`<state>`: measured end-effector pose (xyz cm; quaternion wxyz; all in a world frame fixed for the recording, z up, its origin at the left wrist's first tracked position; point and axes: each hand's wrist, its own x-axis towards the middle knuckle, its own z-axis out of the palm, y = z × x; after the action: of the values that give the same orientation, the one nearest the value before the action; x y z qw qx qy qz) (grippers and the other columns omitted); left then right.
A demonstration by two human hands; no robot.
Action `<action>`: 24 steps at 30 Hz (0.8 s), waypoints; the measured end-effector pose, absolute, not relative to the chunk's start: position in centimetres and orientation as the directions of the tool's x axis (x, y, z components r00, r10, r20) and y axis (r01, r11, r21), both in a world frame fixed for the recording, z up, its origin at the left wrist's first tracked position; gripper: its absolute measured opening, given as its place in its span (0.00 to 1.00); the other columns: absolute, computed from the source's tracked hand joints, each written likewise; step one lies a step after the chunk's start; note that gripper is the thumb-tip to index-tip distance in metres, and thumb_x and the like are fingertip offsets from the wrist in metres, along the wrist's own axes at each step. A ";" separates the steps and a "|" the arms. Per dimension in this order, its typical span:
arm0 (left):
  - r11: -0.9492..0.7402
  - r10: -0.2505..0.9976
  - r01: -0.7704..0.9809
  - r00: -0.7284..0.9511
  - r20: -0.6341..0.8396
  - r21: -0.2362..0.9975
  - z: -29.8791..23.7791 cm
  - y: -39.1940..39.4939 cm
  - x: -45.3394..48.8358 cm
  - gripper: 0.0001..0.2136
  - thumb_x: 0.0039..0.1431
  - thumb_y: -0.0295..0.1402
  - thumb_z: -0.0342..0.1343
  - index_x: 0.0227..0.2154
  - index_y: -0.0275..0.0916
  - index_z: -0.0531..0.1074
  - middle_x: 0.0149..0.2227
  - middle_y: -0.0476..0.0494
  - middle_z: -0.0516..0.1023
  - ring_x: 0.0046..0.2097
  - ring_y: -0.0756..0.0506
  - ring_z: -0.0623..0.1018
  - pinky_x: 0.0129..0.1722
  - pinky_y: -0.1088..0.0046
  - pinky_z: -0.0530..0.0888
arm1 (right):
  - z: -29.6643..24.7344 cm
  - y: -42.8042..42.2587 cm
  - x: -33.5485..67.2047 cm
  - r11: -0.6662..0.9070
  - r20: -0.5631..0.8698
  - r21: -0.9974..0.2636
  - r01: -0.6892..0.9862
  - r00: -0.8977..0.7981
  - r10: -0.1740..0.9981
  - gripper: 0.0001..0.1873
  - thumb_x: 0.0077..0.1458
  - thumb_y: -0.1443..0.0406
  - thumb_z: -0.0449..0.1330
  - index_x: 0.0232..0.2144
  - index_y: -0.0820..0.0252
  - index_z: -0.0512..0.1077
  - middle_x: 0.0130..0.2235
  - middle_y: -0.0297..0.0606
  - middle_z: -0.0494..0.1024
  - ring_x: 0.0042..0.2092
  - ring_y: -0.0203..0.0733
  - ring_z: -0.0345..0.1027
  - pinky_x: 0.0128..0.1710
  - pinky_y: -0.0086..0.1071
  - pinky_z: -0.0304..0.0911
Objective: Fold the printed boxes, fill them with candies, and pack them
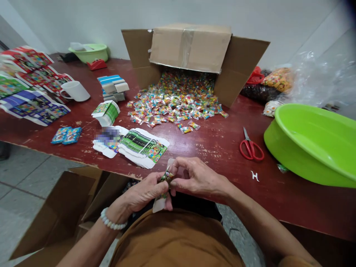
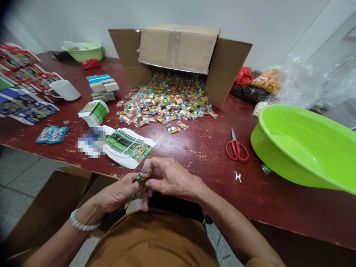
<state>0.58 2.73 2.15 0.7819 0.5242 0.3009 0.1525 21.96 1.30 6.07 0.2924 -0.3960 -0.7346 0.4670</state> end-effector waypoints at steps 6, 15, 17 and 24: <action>0.590 0.403 0.135 0.805 -0.435 0.796 2.3 2.4 1.5 0.19 0.49 0.46 0.69 0.33 0.34 0.76 0.29 0.42 0.80 0.27 0.45 0.81 0.25 0.75 0.73 | 4.4 2.0 22.6 0.151 0.017 -0.972 0.181 -0.584 0.811 0.12 0.53 0.66 0.65 0.36 0.56 0.65 0.29 0.28 0.72 0.28 0.34 0.63 0.26 0.26 0.57; 0.307 0.858 -0.050 0.447 -0.254 0.950 2.9 1.5 3.2 0.13 0.53 0.41 0.68 0.31 0.35 0.77 0.25 0.47 0.78 0.27 0.48 0.76 0.27 0.74 0.75 | 1.9 0.5 18.6 0.191 0.205 -0.974 0.121 0.113 0.972 0.27 0.48 0.68 0.65 0.52 0.54 0.67 0.40 0.36 0.77 0.31 0.35 0.66 0.32 0.30 0.65; 0.321 0.875 -0.077 0.406 -0.264 0.944 2.5 1.5 3.4 0.13 0.52 0.41 0.68 0.33 0.35 0.78 0.27 0.46 0.79 0.28 0.47 0.76 0.29 0.73 0.75 | 1.6 0.8 18.4 0.093 0.098 -0.994 0.053 0.122 0.988 0.27 0.46 0.66 0.68 0.50 0.56 0.71 0.37 0.35 0.77 0.29 0.35 0.66 0.29 0.29 0.65; 0.159 0.955 0.049 0.245 -0.166 0.986 1.8 1.6 3.8 0.15 0.54 0.42 0.66 0.39 0.37 0.76 0.37 0.45 0.81 0.38 0.44 0.79 0.38 0.71 0.75 | 1.4 1.6 18.9 0.038 0.041 -0.999 0.029 0.111 0.993 0.12 0.52 0.58 0.64 0.24 0.59 0.73 0.25 0.32 0.76 0.27 0.37 0.67 0.28 0.30 0.63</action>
<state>3.76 1.60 1.79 0.5907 0.5228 0.4802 0.3836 18.93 1.59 1.40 0.5303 -0.5238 -0.4876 0.4545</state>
